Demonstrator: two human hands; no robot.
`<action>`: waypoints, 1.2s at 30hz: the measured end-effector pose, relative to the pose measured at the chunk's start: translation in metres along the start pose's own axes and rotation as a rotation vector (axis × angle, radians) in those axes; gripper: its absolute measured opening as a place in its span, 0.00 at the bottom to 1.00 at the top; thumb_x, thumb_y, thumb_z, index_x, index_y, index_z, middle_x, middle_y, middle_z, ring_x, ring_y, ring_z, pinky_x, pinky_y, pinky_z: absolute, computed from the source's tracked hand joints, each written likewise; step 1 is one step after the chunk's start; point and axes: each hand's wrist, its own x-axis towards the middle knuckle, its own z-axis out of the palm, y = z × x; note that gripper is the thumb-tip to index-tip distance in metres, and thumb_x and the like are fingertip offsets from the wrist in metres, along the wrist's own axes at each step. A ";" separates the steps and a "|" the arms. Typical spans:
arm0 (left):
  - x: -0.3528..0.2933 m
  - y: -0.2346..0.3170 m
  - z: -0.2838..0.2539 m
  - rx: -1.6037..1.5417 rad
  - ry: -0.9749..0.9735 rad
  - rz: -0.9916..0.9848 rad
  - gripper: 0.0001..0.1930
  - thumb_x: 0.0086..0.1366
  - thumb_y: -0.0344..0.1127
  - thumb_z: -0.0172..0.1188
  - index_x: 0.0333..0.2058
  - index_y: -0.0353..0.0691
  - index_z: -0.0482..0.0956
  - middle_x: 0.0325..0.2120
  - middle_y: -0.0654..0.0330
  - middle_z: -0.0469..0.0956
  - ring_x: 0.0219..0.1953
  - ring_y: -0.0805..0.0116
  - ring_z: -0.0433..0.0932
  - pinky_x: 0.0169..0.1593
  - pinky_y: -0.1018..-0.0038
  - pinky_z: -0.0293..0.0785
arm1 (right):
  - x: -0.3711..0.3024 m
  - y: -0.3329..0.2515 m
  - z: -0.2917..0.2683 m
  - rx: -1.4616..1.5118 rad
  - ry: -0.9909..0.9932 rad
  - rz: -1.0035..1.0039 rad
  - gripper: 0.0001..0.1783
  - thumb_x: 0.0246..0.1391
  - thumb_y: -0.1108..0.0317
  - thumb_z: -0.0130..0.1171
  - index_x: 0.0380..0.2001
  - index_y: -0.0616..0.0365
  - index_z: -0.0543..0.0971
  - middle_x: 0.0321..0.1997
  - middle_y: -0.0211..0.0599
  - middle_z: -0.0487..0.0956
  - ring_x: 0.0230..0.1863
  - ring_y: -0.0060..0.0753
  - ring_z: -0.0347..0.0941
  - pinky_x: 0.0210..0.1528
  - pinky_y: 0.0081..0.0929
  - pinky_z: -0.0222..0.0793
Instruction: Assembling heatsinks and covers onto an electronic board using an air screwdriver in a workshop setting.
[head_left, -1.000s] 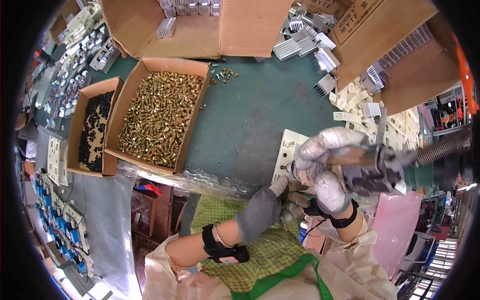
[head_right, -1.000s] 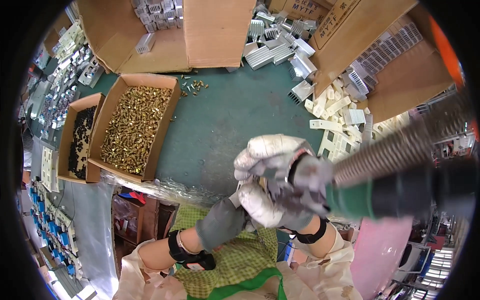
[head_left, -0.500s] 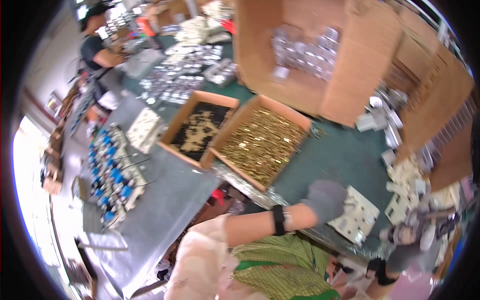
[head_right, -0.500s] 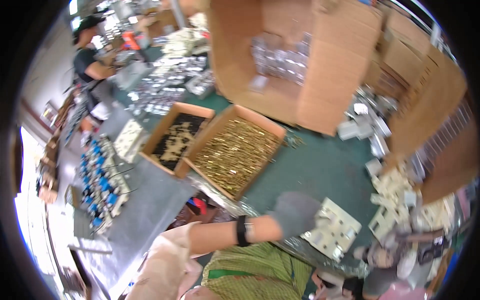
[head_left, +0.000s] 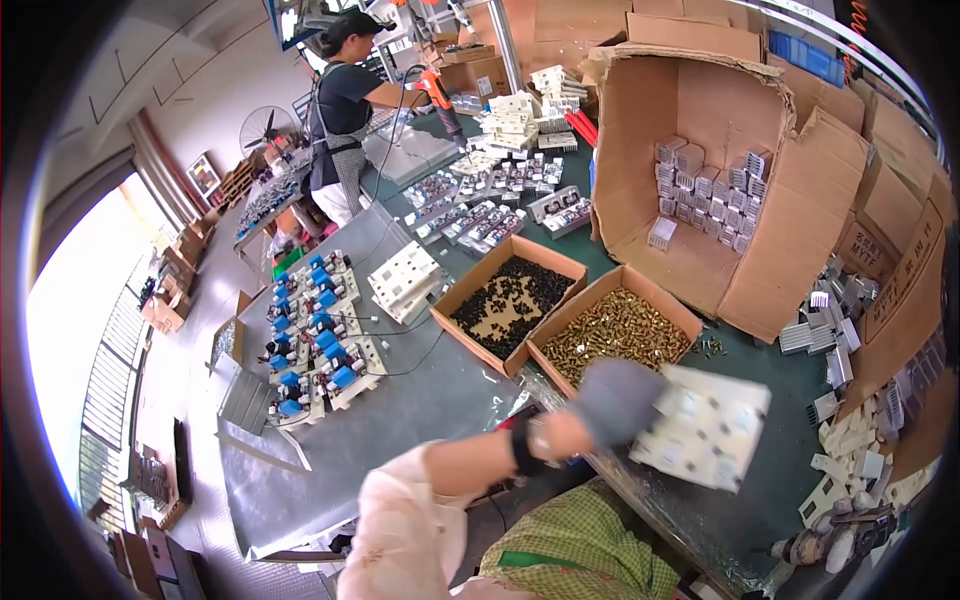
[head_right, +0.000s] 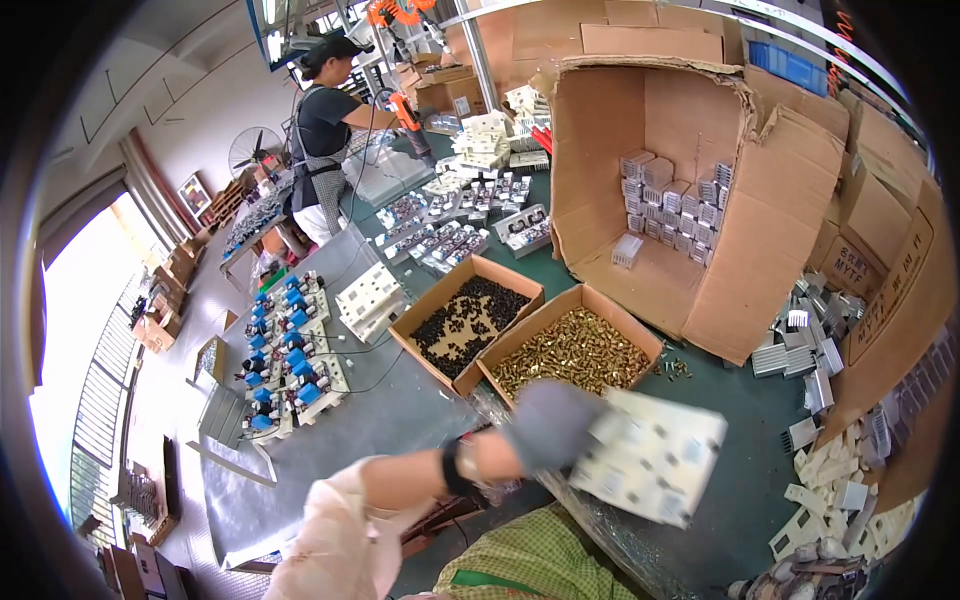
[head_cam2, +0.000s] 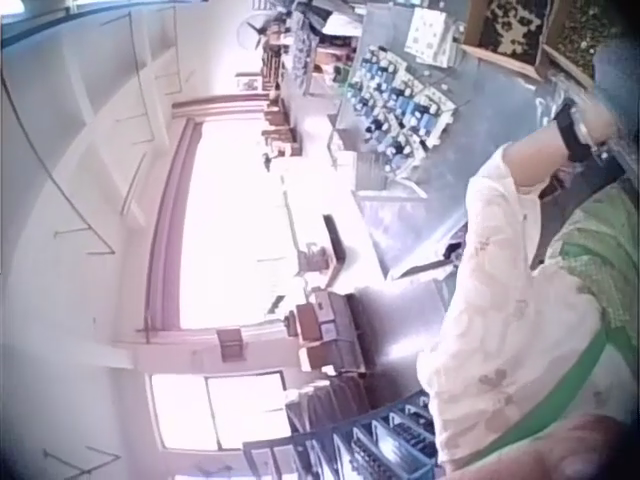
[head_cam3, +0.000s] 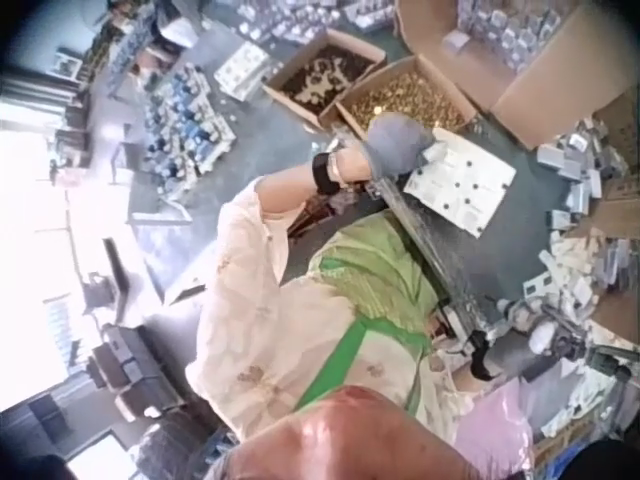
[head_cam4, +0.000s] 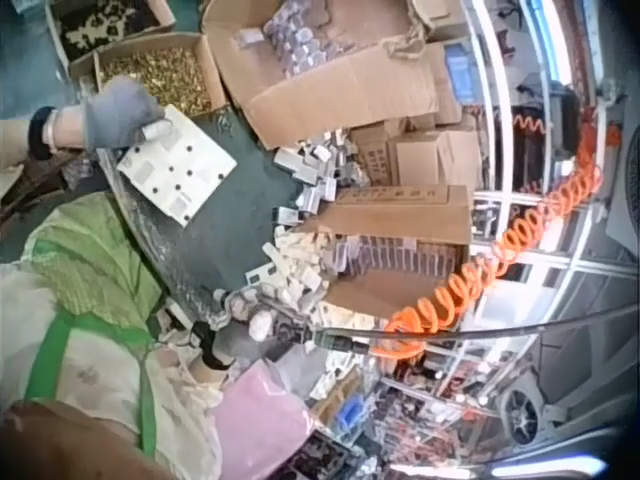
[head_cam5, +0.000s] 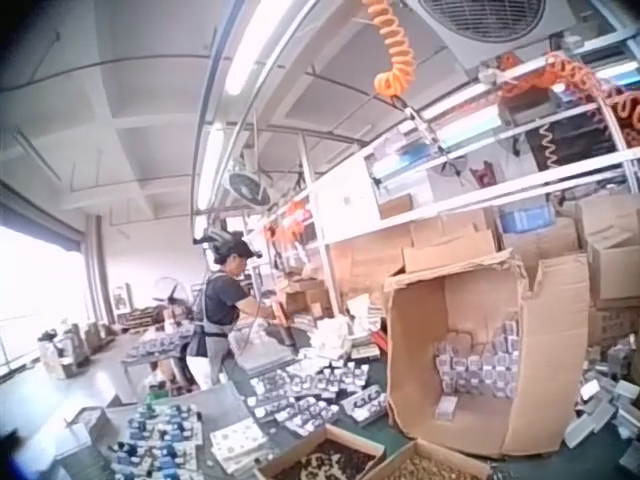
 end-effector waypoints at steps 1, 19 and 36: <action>-0.010 -0.029 -0.018 0.109 0.073 -0.145 0.10 0.53 0.42 0.61 0.33 0.47 0.82 0.26 0.56 0.81 0.31 0.56 0.81 0.34 0.62 0.76 | 0.002 -0.001 0.004 -0.021 0.001 -0.012 0.15 0.60 0.64 0.52 0.47 0.58 0.67 0.33 0.32 0.70 0.28 0.26 0.67 0.31 0.26 0.69; -0.100 -0.370 -0.128 0.548 0.297 -1.110 0.25 0.65 0.57 0.45 0.38 0.43 0.83 0.38 0.47 0.80 0.43 0.47 0.79 0.46 0.58 0.74 | 0.058 0.066 -0.097 0.720 -0.595 0.489 0.26 0.64 0.54 0.45 0.58 0.59 0.63 0.56 0.58 0.65 0.55 0.67 0.66 0.51 0.72 0.64; 0.203 -0.120 -0.038 0.152 -0.060 -0.354 0.31 0.56 0.64 0.57 0.38 0.37 0.82 0.35 0.50 0.82 0.40 0.60 0.81 0.42 0.64 0.75 | 0.076 0.089 -0.059 -0.318 -0.036 0.046 0.28 0.46 0.72 0.62 0.53 0.62 0.67 0.47 0.36 0.73 0.47 0.29 0.71 0.53 0.30 0.66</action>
